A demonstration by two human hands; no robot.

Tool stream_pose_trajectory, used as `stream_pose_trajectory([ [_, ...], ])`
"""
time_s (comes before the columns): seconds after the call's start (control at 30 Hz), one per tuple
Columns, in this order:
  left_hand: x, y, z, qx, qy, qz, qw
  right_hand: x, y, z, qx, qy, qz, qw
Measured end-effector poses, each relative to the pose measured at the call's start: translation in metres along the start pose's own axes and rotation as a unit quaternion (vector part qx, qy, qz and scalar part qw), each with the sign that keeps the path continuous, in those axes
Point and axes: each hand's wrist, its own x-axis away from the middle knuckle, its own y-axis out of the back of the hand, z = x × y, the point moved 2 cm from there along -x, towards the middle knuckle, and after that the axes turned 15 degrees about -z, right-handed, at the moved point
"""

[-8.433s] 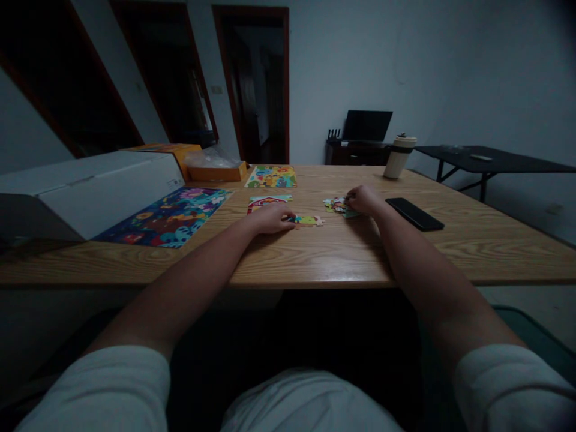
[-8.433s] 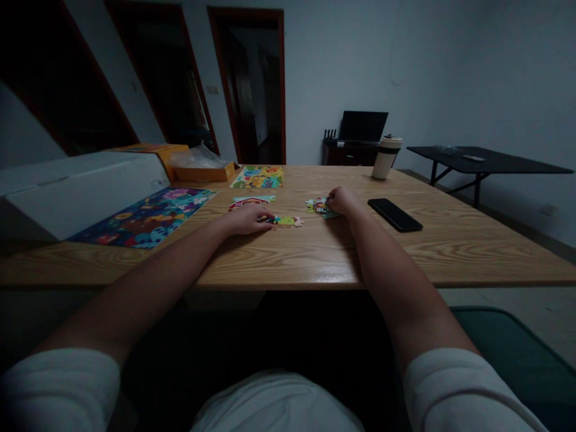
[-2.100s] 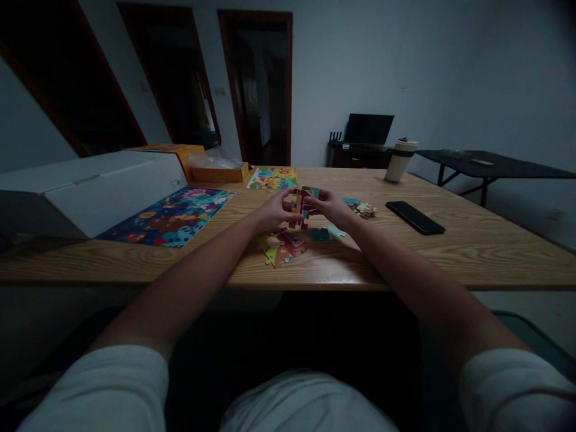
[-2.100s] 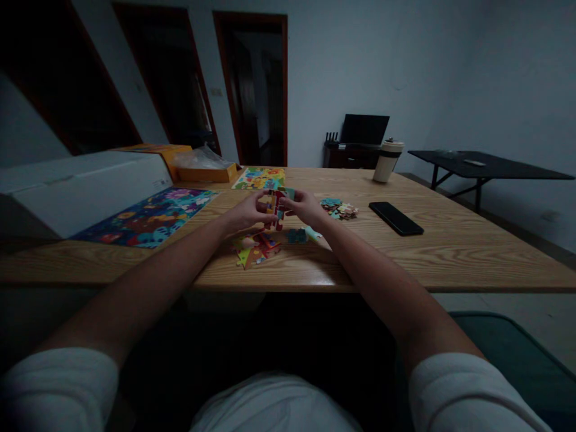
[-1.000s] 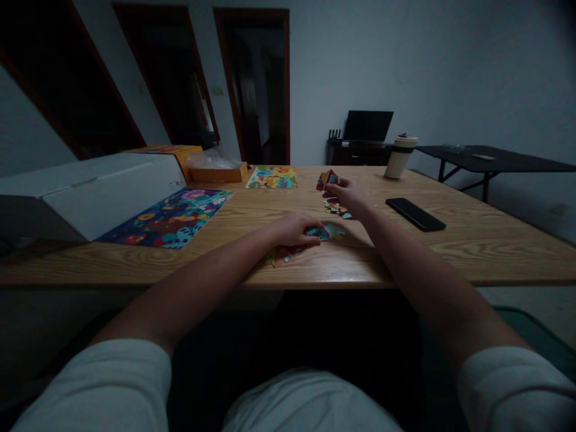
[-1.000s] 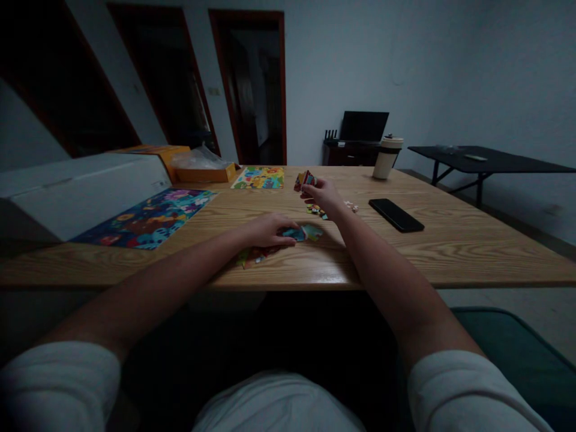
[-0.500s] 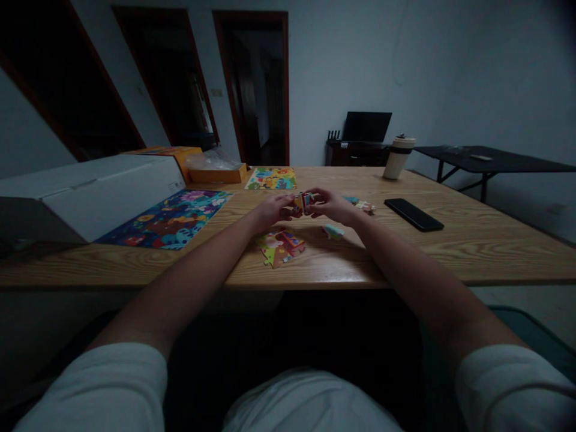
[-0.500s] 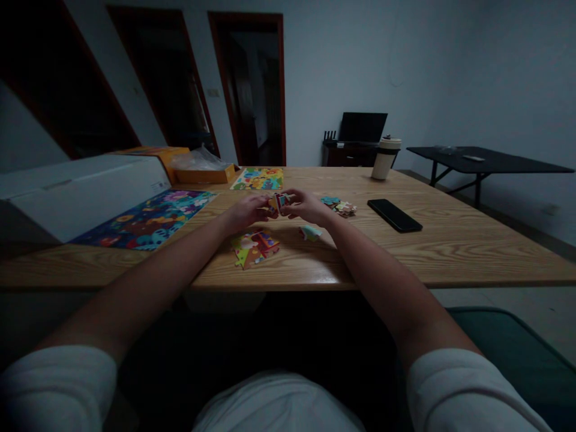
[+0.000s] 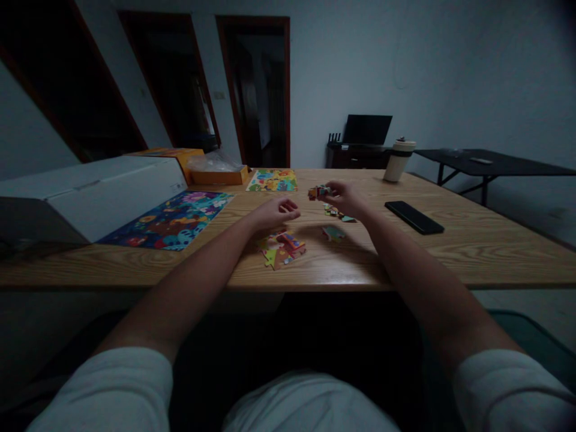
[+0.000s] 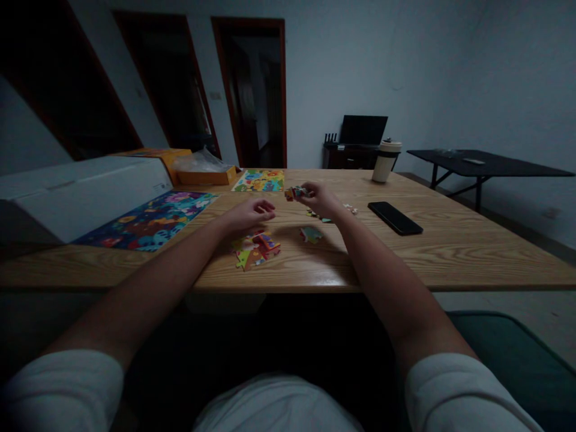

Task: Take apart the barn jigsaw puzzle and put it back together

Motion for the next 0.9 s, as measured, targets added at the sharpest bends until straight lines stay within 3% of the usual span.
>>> stream_pose_trajectory([
  [0.1,0.004,0.008,0.001,-0.13,-0.031,0.069,0.989,-0.01,0.03,-0.023,0.18,-0.019,-0.102,0.978],
  [0.17,0.005,0.012,0.003,-0.164,-0.039,0.1,0.981,-0.013,0.047,-0.038,0.28,-0.039,-0.124,0.951],
  [0.3,0.004,0.012,0.011,-0.161,-0.029,0.139,0.977,-0.012,0.058,-0.06,0.384,-0.077,-0.046,0.919],
  [0.4,0.0,0.011,0.018,-0.155,-0.027,0.144,0.977,-0.01,0.056,-0.065,0.389,-0.097,0.042,0.915],
  [0.5,-0.003,0.01,0.024,-0.157,-0.024,0.137,0.978,-0.009,0.055,-0.062,0.376,-0.11,0.093,0.915],
  [0.57,-0.004,0.01,0.026,-0.17,-0.026,0.124,0.977,-0.009,0.056,-0.057,0.382,-0.104,0.089,0.914],
  [0.67,-0.004,0.01,0.024,-0.191,-0.02,0.102,0.976,-0.011,0.052,-0.044,0.406,-0.042,0.033,0.912],
  [0.77,-0.003,0.012,0.021,-0.228,0.002,0.067,0.971,-0.009,0.04,-0.03,0.351,0.015,0.024,0.936],
  [0.83,-0.004,0.017,0.02,-0.285,0.026,0.043,0.957,-0.004,0.028,-0.021,0.282,0.002,0.079,0.956],
  [0.9,-0.004,0.024,0.021,-0.331,0.046,0.033,0.942,0.002,0.017,-0.014,0.245,-0.017,0.152,0.957],
])
